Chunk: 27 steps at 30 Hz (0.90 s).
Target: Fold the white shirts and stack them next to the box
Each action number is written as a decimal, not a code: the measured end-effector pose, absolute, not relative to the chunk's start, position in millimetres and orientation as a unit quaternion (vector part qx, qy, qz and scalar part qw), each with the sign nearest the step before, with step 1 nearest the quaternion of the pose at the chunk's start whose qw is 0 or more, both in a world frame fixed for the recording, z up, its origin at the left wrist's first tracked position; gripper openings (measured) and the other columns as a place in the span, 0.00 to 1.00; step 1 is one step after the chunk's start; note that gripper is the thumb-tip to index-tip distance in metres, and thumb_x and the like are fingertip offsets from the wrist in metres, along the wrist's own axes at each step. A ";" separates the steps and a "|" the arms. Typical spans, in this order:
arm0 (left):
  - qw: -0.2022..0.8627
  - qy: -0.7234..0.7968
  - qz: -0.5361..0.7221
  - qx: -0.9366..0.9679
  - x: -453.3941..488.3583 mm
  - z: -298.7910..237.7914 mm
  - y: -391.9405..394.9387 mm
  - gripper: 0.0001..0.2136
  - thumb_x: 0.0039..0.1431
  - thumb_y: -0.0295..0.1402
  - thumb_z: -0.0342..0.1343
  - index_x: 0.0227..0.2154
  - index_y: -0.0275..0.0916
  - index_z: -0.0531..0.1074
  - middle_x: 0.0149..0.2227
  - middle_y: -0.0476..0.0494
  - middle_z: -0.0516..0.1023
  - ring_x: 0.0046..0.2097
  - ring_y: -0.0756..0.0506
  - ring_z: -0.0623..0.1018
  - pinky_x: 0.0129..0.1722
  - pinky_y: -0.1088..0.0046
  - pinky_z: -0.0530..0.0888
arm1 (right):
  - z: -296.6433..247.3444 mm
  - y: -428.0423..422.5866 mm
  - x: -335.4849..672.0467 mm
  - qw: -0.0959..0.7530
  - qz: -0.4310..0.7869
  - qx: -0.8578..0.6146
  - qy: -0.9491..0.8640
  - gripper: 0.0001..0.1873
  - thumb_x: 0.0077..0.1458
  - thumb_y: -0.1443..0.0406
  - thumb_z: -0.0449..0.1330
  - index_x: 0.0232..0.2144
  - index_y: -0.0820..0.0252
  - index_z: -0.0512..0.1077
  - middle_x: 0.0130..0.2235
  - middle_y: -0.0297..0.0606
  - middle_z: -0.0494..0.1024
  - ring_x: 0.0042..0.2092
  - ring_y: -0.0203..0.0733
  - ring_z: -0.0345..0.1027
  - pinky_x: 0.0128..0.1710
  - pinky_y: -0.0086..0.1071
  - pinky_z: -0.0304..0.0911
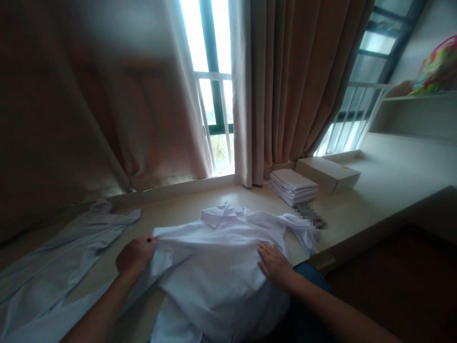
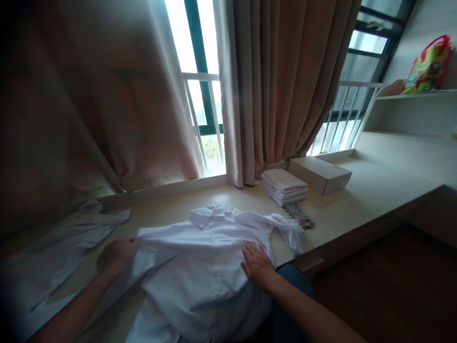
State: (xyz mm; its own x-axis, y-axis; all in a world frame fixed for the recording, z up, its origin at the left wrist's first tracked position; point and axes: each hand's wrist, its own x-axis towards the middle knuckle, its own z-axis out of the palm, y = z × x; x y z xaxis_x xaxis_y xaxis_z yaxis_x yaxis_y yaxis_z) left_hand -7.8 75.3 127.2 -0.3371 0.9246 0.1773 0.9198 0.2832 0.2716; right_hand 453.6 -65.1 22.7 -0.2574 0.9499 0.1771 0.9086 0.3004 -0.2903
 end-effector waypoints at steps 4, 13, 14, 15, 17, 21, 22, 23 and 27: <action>-0.023 0.816 0.167 0.552 -18.1 161.6 105.3 0.18 0.57 0.42 0.47 0.39 0.35 0.76 0.36 0.41 0.76 0.39 0.40 0.74 0.40 0.65 0.67 | 31.7 -54.4 442.0 0.175 0.081 -0.556 -0.809 0.25 0.61 0.60 0.51 0.60 0.56 0.61 0.65 0.43 0.58 0.66 0.49 0.46 0.65 0.49 0.40; 0.003 0.753 0.234 0.615 38.6 100.6 49.0 0.33 0.58 0.51 0.44 0.58 0.27 0.58 0.55 0.30 0.69 0.53 0.38 0.72 0.50 0.65 0.69 | 47.6 -42.8 442.7 0.261 0.098 -0.536 -0.797 0.20 0.63 0.62 0.50 0.56 0.58 0.65 0.60 0.43 0.67 0.62 0.47 0.56 0.62 0.44 0.50; 0.010 0.715 0.231 0.660 42.1 82.0 24.6 0.31 0.58 0.50 0.43 0.57 0.31 0.61 0.57 0.33 0.68 0.56 0.38 0.70 0.54 0.64 0.67 | 47.0 -48.2 449.5 0.275 0.078 -0.549 -0.786 0.19 0.63 0.63 0.50 0.54 0.59 0.66 0.57 0.44 0.69 0.60 0.46 0.59 0.61 0.43 0.52; 0.011 0.674 0.226 0.703 42.9 63.7 -1.5 0.30 0.58 0.50 0.44 0.56 0.34 0.62 0.60 0.35 0.65 0.59 0.39 0.67 0.58 0.63 0.64 | 45.7 -54.3 457.2 0.280 0.058 -0.564 -0.774 0.17 0.63 0.63 0.50 0.52 0.59 0.68 0.54 0.44 0.71 0.57 0.47 0.62 0.59 0.43 0.54; 0.014 0.654 0.212 0.726 36.8 32.7 -52.9 0.32 0.55 0.52 0.47 0.57 0.38 0.61 0.61 0.38 0.65 0.62 0.40 0.64 0.61 0.63 0.60 | 42.0 -65.5 472.5 0.271 0.018 -0.612 -0.742 0.14 0.62 0.63 0.51 0.48 0.58 0.70 0.49 0.45 0.74 0.53 0.48 0.65 0.55 0.43 0.57; 0.044 0.732 0.156 0.662 15.5 9.3 -118.7 0.34 0.51 0.56 0.48 0.53 0.35 0.63 0.54 0.32 0.71 0.57 0.35 0.70 0.58 0.57 0.64 | 30.9 -70.8 486.1 0.234 0.004 -0.710 -0.664 0.15 0.59 0.57 0.56 0.42 0.60 0.71 0.42 0.46 0.75 0.47 0.50 0.67 0.48 0.39 0.60; 0.068 0.743 0.141 0.651 13.5 10.8 -125.0 0.32 0.52 0.55 0.48 0.53 0.35 0.64 0.53 0.33 0.72 0.55 0.35 0.72 0.57 0.57 0.65 | 27.7 -68.5 484.8 0.224 0.024 -0.717 -0.659 0.14 0.59 0.56 0.56 0.40 0.60 0.71 0.40 0.45 0.75 0.45 0.49 0.68 0.46 0.37 0.60; 0.095 0.748 0.130 0.643 13.9 14.1 -128.2 0.30 0.53 0.53 0.47 0.53 0.36 0.63 0.52 0.34 0.73 0.54 0.36 0.73 0.56 0.58 0.67 | 24.7 -65.3 482.5 0.216 0.047 -0.719 -0.659 0.13 0.58 0.57 0.56 0.38 0.60 0.71 0.39 0.43 0.76 0.43 0.48 0.69 0.44 0.36 0.60; 0.188 0.757 0.142 0.610 36.7 31.6 -129.2 0.24 0.50 0.41 0.50 0.51 0.42 0.62 0.51 0.40 0.75 0.49 0.40 0.77 0.50 0.65 0.71 | 21.5 -47.6 479.9 0.224 0.113 -0.724 -0.643 0.10 0.60 0.61 0.52 0.35 0.58 0.72 0.36 0.41 0.77 0.38 0.44 0.71 0.37 0.32 0.59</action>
